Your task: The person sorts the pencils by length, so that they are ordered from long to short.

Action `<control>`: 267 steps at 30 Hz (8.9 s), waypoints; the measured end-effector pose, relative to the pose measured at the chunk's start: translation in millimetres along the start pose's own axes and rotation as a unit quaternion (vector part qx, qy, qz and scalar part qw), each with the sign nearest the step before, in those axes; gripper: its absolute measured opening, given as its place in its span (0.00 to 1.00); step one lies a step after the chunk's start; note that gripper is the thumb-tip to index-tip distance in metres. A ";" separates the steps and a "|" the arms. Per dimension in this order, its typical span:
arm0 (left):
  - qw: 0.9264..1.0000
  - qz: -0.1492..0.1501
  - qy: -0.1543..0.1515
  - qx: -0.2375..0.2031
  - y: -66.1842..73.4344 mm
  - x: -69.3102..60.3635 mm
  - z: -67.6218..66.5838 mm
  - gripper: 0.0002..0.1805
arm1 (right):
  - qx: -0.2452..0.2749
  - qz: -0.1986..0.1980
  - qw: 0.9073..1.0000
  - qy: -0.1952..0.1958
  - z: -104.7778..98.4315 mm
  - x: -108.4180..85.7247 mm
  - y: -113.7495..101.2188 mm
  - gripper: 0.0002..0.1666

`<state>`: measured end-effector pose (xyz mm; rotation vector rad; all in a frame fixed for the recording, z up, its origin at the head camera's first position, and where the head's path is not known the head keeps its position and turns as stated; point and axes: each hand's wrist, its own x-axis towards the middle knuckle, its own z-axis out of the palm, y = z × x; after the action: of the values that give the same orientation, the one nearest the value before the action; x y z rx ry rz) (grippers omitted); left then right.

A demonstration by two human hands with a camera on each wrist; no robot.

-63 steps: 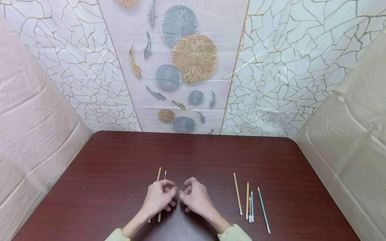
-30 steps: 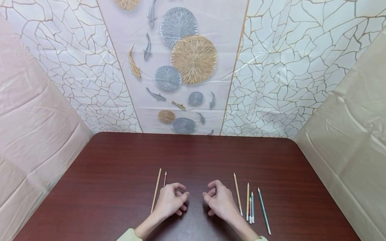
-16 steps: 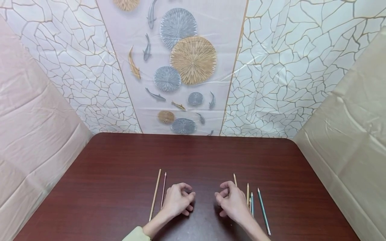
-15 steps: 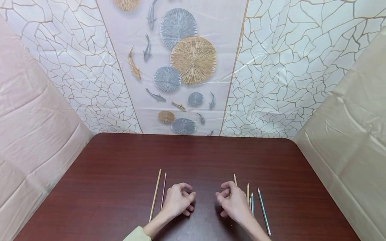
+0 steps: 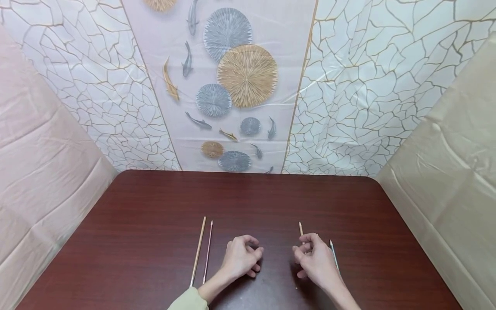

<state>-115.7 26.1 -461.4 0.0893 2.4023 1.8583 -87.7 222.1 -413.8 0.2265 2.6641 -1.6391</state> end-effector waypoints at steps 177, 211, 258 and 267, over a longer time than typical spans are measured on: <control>0.971 -0.002 0.015 0.240 27.8 24.1 110.1 0.23 | -0.226 0.028 0.973 0.035 -70.0 6.4 76.3 0.23; 0.985 -0.005 -0.004 0.174 26.8 17.9 92.7 0.30 | -0.184 0.050 0.981 0.029 -71.5 8.5 81.4 0.19; 0.996 0.026 -0.026 0.087 19.4 9.2 26.9 0.29 | -0.096 0.019 0.995 0.035 -40.3 -4.7 39.9 0.24; 0.994 0.038 -0.011 0.099 12.6 6.0 12.4 0.29 | -0.103 0.007 0.994 0.032 -33.6 -3.9 37.5 0.22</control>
<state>-120.5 41.9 -452.6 0.2189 2.5962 1.6322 -76.7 268.1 -431.5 0.2990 2.8459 -1.3620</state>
